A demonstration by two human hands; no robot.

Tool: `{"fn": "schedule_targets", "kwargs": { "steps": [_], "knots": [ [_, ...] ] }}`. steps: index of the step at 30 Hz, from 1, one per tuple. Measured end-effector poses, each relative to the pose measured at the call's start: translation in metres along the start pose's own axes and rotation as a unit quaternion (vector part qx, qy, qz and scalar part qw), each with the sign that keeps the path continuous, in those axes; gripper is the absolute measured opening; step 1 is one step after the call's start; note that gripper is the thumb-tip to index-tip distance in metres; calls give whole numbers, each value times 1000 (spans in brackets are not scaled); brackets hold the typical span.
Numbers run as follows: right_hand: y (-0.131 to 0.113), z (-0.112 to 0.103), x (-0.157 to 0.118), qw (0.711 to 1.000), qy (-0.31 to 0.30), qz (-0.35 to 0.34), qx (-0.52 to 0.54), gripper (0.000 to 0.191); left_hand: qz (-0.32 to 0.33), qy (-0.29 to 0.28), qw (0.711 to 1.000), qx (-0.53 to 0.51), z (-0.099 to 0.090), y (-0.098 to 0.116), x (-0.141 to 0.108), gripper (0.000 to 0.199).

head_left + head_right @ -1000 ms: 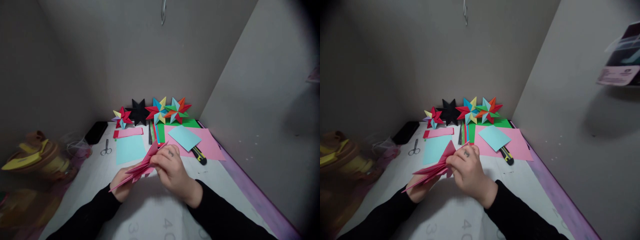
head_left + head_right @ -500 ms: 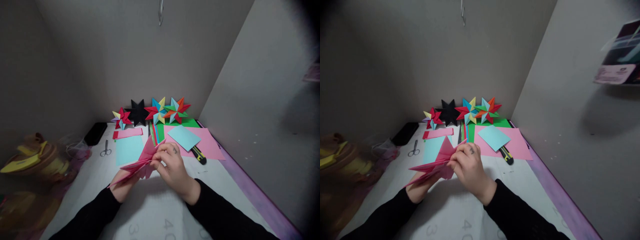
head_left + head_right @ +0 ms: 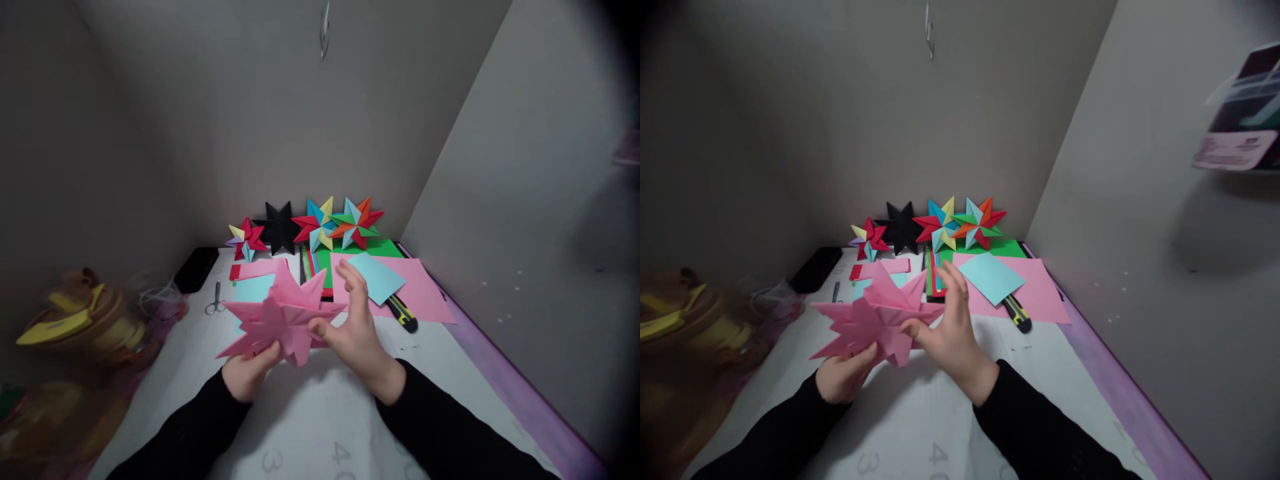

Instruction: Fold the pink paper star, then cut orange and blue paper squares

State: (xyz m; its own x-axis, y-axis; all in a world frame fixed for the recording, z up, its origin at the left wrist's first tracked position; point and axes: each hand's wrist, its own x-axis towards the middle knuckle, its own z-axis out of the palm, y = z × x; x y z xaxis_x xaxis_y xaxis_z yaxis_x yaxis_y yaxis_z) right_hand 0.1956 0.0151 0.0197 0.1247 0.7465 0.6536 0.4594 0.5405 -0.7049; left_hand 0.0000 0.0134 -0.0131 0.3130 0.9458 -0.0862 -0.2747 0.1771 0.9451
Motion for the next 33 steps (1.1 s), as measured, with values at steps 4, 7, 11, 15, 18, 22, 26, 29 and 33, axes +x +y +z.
{"fn": "schedule_targets", "kwargs": {
  "steps": [4,7,11,15,18,22,26,29,33],
  "knots": [
    [6,6,3,954,-57,213,203,106,-10,6,991,-133,5,5,1,34],
    [7,12,4,868,-98,321,366,86,-37,5,985,-169,4,8,2,37],
    [4,17,0,796,-151,372,454,39,-46,-21,984,-170,5,4,3,35],
    [7,17,-1,774,-181,394,462,29,-22,-57,988,-145,2,0,2,39],
    [13,11,5,774,-208,384,460,30,-5,-134,976,-169,-7,7,0,55],
    [21,-5,19,783,-256,365,433,30,12,-224,954,-201,-19,24,1,92],
    [21,-19,27,815,-279,348,369,25,2,-194,971,-136,-21,29,3,74],
    [17,-23,27,821,-307,336,344,25,-32,-145,988,-48,-17,19,3,41],
    [10,-21,24,828,-309,321,341,23,3,-80,993,91,-11,4,1,30]
  ]
}}
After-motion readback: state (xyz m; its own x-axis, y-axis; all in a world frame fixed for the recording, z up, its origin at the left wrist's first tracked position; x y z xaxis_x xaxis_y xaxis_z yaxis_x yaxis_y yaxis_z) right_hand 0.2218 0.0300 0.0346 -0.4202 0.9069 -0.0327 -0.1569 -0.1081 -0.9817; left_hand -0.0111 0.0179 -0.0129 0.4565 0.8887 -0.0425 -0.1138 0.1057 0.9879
